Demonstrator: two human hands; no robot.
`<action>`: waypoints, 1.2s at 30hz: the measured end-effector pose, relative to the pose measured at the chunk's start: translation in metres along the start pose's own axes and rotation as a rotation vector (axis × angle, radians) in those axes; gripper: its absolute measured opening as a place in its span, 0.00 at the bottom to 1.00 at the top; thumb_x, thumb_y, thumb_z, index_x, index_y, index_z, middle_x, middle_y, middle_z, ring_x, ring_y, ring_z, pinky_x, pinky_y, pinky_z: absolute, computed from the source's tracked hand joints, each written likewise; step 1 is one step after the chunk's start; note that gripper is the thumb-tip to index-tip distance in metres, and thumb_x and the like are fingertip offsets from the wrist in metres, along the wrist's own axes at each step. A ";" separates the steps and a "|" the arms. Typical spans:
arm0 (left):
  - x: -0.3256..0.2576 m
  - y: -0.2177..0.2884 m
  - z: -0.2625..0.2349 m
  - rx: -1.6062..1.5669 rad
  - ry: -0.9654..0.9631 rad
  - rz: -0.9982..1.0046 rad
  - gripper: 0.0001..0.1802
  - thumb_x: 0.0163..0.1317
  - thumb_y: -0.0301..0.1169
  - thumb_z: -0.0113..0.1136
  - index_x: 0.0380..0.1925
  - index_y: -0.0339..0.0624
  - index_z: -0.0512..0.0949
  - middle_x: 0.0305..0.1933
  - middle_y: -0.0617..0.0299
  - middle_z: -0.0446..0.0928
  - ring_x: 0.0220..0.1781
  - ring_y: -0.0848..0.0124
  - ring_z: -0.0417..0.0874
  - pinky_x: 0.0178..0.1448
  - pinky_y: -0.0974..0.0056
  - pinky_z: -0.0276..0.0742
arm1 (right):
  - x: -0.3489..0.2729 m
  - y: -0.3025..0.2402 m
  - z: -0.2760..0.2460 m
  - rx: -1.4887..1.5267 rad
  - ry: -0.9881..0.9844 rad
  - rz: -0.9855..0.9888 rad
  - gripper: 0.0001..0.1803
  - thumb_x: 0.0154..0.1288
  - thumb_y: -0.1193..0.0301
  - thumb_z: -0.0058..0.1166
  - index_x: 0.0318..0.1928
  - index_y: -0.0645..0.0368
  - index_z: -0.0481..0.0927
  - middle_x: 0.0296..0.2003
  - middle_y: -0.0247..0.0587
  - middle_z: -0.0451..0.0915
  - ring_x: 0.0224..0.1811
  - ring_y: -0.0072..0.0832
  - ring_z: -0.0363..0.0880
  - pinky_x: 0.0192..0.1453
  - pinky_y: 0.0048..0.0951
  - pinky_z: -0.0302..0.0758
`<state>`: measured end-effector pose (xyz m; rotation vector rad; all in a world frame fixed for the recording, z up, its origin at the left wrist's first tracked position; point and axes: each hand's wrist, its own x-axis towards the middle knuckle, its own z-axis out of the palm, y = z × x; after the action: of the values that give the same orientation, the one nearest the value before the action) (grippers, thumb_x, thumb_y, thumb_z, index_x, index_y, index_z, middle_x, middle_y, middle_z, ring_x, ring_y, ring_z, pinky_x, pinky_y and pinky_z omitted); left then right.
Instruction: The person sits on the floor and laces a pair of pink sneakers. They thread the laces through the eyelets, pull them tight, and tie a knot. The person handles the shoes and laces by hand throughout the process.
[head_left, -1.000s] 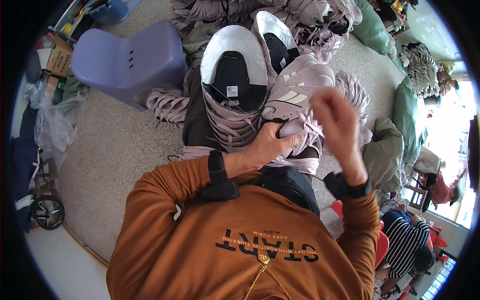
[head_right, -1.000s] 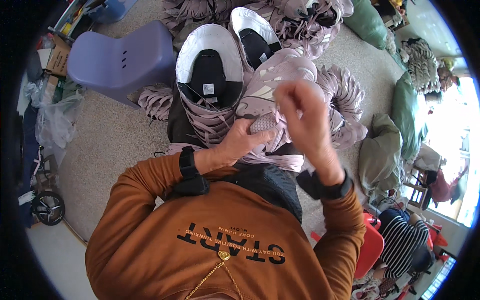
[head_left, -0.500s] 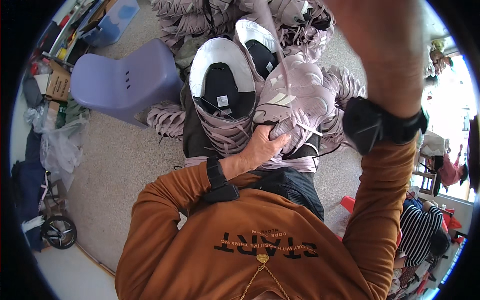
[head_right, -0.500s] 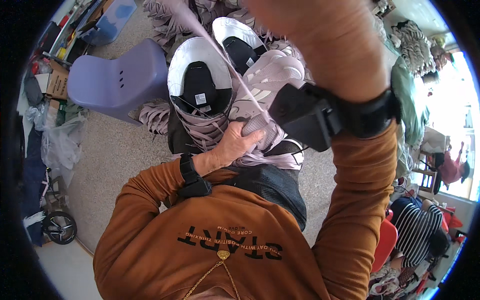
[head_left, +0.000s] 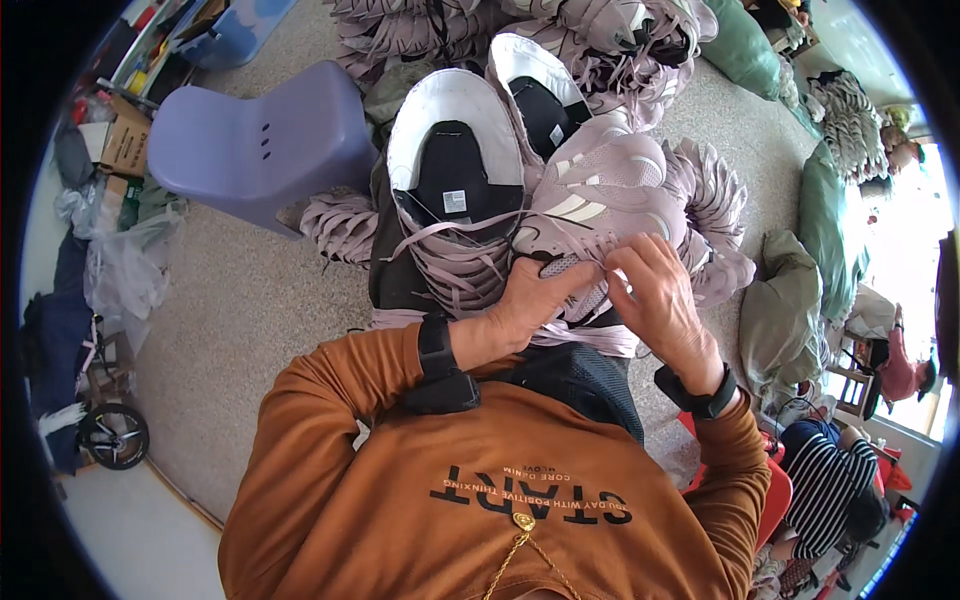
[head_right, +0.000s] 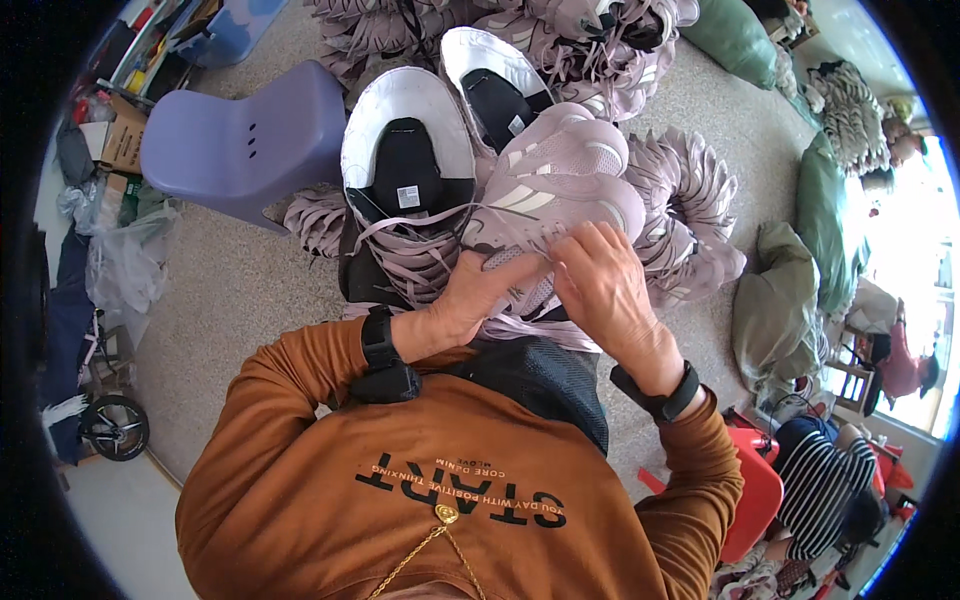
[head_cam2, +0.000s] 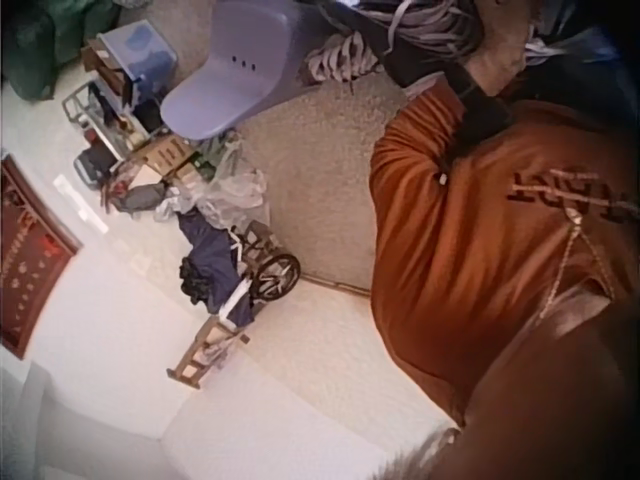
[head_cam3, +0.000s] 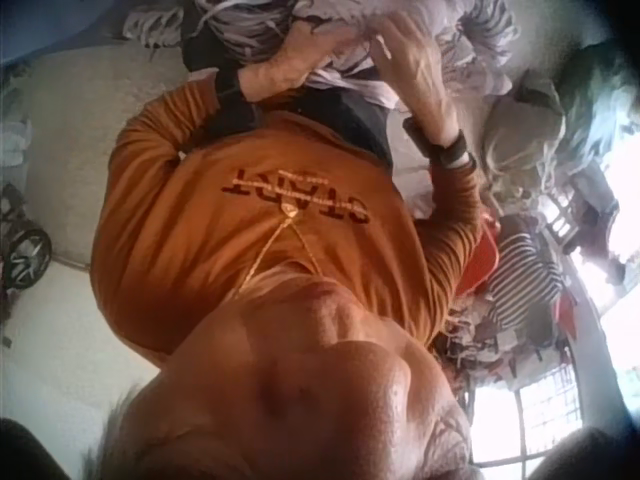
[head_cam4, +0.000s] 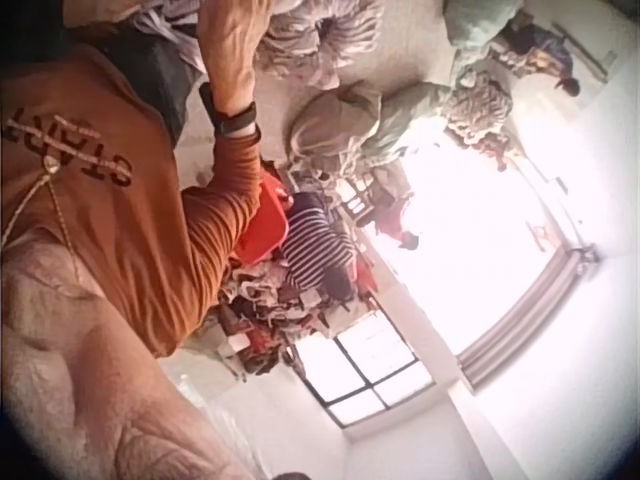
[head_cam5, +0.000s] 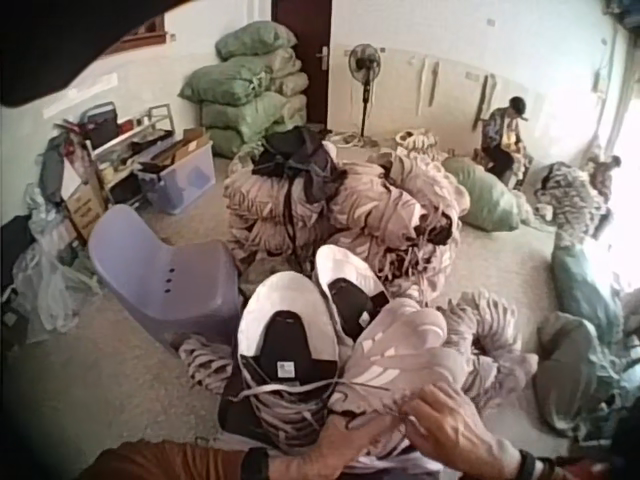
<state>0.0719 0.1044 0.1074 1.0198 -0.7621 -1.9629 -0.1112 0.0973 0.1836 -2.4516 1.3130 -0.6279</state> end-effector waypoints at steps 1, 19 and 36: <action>0.000 0.000 0.000 0.000 0.009 0.004 0.14 0.67 0.28 0.66 0.51 0.38 0.82 0.48 0.67 0.83 0.47 0.78 0.82 0.52 0.70 0.78 | -0.003 -0.001 0.003 0.031 0.030 0.016 0.11 0.55 0.80 0.59 0.40 0.60 0.76 0.34 0.45 0.74 0.42 0.48 0.76 0.48 0.42 0.75; -0.005 0.007 -0.006 0.025 -0.066 -0.050 0.16 0.66 0.32 0.66 0.51 0.37 0.82 0.46 0.66 0.83 0.45 0.77 0.82 0.52 0.68 0.78 | -0.051 -0.014 0.006 -0.008 0.046 0.154 0.10 0.66 0.80 0.56 0.48 0.63 0.78 0.31 0.42 0.80 0.24 0.36 0.80 0.30 0.35 0.77; -0.004 0.006 -0.003 -0.062 -0.068 -0.072 0.17 0.69 0.34 0.66 0.54 0.38 0.80 0.49 0.65 0.82 0.48 0.76 0.82 0.53 0.66 0.78 | -0.068 -0.025 0.027 0.875 0.014 0.754 0.08 0.78 0.70 0.52 0.44 0.64 0.76 0.29 0.37 0.82 0.27 0.20 0.82 0.30 0.25 0.78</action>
<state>0.0783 0.1043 0.1115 0.9596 -0.7057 -2.0793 -0.1132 0.1692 0.1552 -1.1591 1.4119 -0.7703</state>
